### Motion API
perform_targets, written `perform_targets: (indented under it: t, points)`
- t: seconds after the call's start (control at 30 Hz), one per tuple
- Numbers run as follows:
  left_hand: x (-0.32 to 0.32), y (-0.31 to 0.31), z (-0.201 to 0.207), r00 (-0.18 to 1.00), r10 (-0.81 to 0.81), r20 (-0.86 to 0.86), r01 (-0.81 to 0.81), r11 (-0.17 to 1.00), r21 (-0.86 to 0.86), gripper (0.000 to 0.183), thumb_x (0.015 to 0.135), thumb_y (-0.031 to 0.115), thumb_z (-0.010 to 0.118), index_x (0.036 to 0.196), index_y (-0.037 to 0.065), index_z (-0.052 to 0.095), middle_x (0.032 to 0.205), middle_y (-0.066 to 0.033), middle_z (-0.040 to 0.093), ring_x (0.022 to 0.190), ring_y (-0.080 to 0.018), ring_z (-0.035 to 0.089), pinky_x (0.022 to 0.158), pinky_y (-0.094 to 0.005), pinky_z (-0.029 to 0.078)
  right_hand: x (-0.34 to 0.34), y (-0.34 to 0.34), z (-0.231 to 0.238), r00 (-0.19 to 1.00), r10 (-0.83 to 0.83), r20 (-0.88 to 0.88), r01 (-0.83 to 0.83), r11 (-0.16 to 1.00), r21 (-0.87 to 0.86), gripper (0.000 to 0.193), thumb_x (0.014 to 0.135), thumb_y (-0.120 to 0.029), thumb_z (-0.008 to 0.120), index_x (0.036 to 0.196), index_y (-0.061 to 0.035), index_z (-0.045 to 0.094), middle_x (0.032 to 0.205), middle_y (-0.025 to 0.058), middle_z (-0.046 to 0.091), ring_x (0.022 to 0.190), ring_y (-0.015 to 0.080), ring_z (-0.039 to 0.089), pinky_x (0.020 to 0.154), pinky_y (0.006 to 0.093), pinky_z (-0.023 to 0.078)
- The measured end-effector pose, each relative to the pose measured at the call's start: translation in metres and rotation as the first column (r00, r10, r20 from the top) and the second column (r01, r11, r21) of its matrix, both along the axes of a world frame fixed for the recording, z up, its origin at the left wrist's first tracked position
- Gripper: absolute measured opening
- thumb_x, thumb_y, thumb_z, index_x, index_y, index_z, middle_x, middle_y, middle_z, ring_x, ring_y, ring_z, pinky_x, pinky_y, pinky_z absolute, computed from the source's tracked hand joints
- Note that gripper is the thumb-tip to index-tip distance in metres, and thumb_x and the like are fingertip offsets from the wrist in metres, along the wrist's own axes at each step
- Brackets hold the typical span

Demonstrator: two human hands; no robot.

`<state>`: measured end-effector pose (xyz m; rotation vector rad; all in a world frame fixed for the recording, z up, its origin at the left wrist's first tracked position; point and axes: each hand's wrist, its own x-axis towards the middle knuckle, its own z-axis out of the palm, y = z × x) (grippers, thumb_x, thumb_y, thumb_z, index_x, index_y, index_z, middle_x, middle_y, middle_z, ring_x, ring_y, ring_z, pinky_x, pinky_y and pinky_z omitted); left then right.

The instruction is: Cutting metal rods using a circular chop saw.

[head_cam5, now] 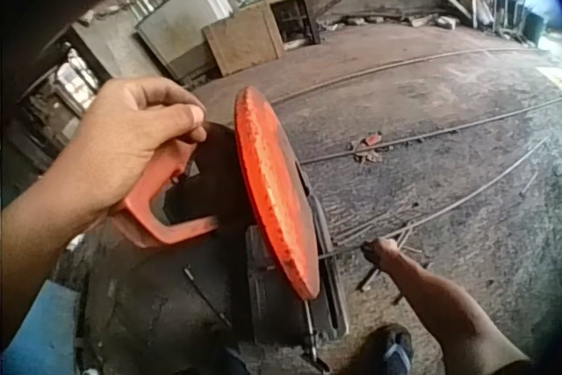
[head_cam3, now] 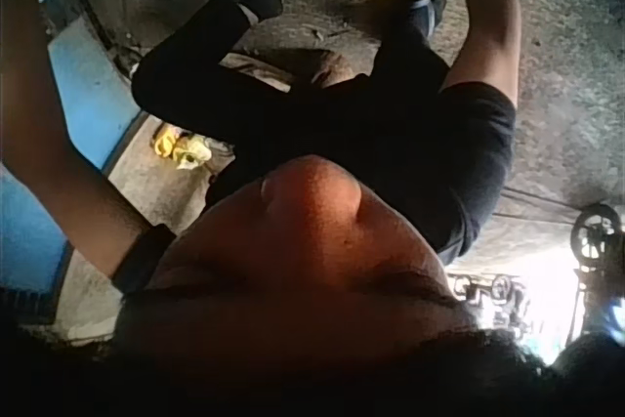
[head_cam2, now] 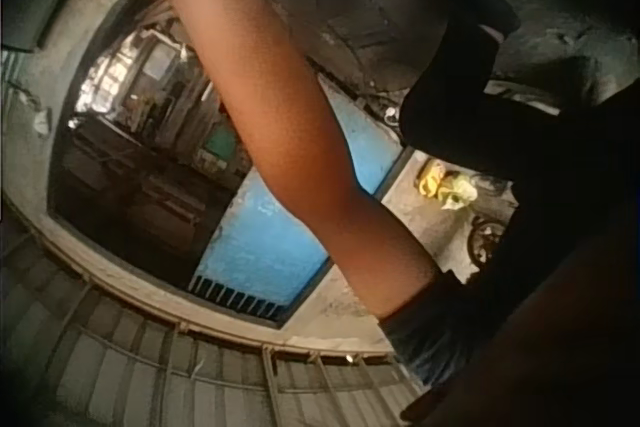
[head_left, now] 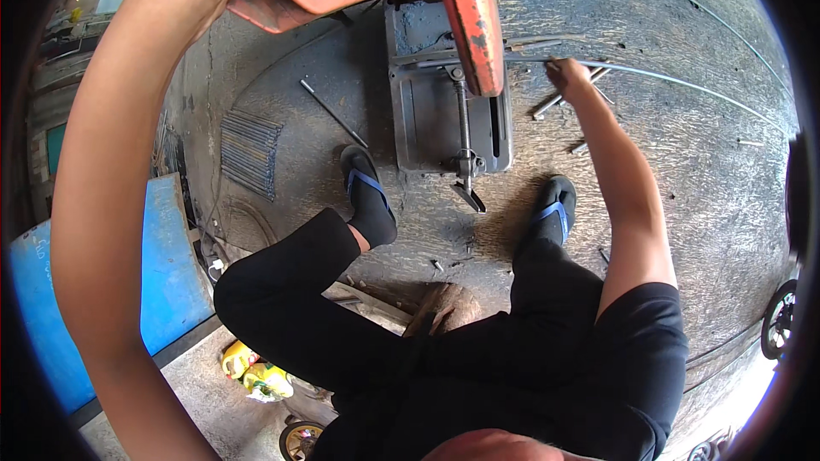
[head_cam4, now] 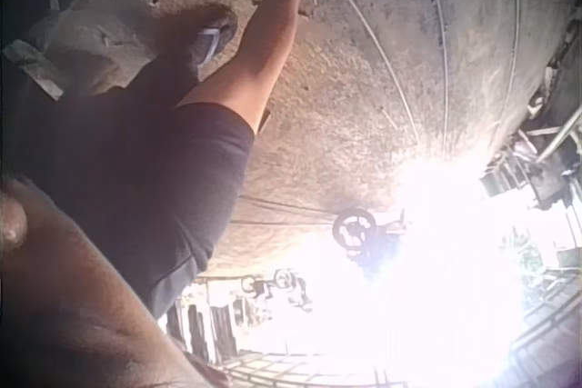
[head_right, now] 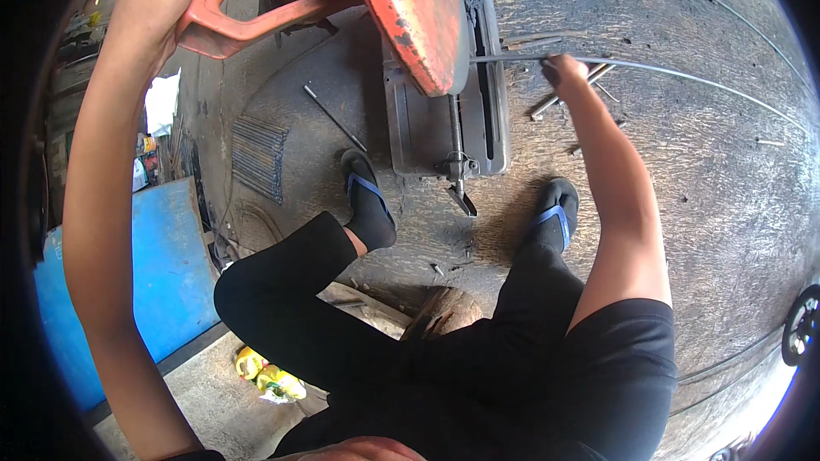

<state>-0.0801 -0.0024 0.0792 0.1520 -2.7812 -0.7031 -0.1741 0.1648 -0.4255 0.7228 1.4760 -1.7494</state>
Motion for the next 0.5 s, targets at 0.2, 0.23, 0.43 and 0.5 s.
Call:
perform_targets:
  t: [0.2,0.23,0.43,0.5]
  points:
    - [0.0,0.007,0.008,0.999,-0.028,-0.044,0.029,0.999,0.024,0.014,0.089,0.009,0.057,0.088,-0.004,0.06,0.075,-0.0085,0.061,0.062,-0.012,0.058,0.056,-0.0247,0.05,-0.001,0.006,0.021,0.995,-0.074,0.059,0.077,0.996,-0.047,0.022,0.087,-0.016,0.059,0.106,-0.0048,0.056,0.093,0.0092,0.063,0.08,0.0225,0.065,0.065,0.0344,0.053]
    - [0.002,0.005,0.01,0.999,-0.044,-0.031,0.045,0.999,0.017,0.014,0.089,0.01,0.057,0.088,-0.004,0.061,0.075,-0.0084,0.061,0.062,-0.0119,0.058,0.056,-0.0244,0.05,-0.01,0.006,0.013,0.986,-0.152,0.075,0.153,0.988,-0.005,0.023,0.087,-0.017,0.06,0.107,-0.0052,0.055,0.092,0.0097,0.062,0.078,0.0231,0.065,0.063,0.0348,0.053]
    - [-0.003,0.011,-0.007,0.997,0.001,-0.073,-0.001,1.0,0.008,0.014,0.089,0.01,0.057,0.089,-0.004,0.061,0.077,-0.0078,0.062,0.068,-0.0114,0.058,0.063,-0.0235,0.049,-0.065,0.11,-0.025,0.874,-0.472,-0.115,0.483,0.869,0.102,0.018,0.086,-0.012,0.06,0.1,0.0007,0.056,0.082,0.0135,0.061,0.061,0.0213,0.062,0.051,0.0316,0.056]
    - [-0.005,0.006,-0.007,0.998,-0.035,-0.047,0.038,0.998,0.055,0.014,0.089,0.01,0.057,0.089,-0.004,0.061,0.078,-0.0077,0.062,0.069,-0.0114,0.058,0.064,-0.0235,0.049,-0.062,0.108,-0.023,0.877,-0.468,-0.111,0.479,0.87,0.115,0.015,0.087,-0.011,0.059,0.097,0.0004,0.059,0.081,0.0133,0.061,0.06,0.0208,0.062,0.05,0.031,0.056]
